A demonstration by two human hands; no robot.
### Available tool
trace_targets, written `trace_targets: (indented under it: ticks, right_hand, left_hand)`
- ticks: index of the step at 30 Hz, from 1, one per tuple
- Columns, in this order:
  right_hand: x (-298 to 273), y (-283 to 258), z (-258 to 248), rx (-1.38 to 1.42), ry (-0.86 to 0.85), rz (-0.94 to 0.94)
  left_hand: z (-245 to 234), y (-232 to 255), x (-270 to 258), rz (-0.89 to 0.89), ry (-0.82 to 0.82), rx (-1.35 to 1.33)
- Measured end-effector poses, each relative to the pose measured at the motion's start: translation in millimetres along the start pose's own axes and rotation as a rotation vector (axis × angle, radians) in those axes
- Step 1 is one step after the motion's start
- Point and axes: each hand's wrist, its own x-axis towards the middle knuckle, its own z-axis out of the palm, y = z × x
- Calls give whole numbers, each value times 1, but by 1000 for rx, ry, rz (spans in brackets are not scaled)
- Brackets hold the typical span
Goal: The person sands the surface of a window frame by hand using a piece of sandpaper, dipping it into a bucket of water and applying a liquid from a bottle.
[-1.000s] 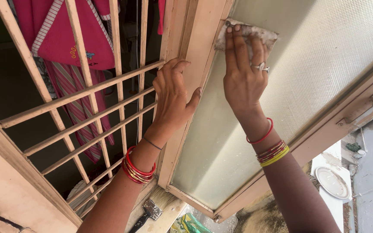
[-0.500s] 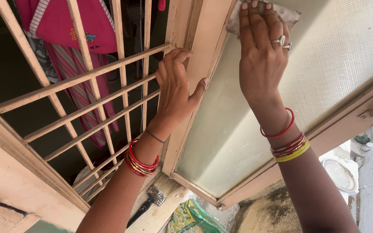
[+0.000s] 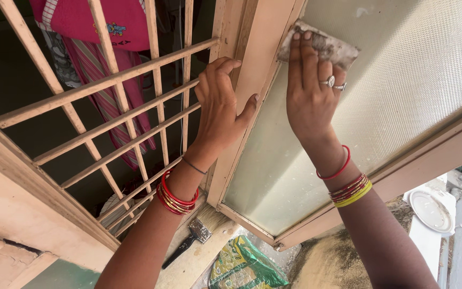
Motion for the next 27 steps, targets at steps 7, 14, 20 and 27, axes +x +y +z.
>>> trace_targets:
  ticks: [7, 14, 20, 27]
  right_hand:
    - [-17, -15, -6, 28, -46, 17]
    - [-26, -23, -14, 3, -93, 19]
    - [-38, -34, -18, 14, -78, 6]
    - [-55, -48, -27, 9, -137, -45]
  left_hand:
    - [4, 1, -10, -35, -25, -6]
    - [10, -1, -20, -53, -34, -28]
    - [13, -4, -27, -60, -56, -58]
    - [11, -5, -35, -67, -52, -84]
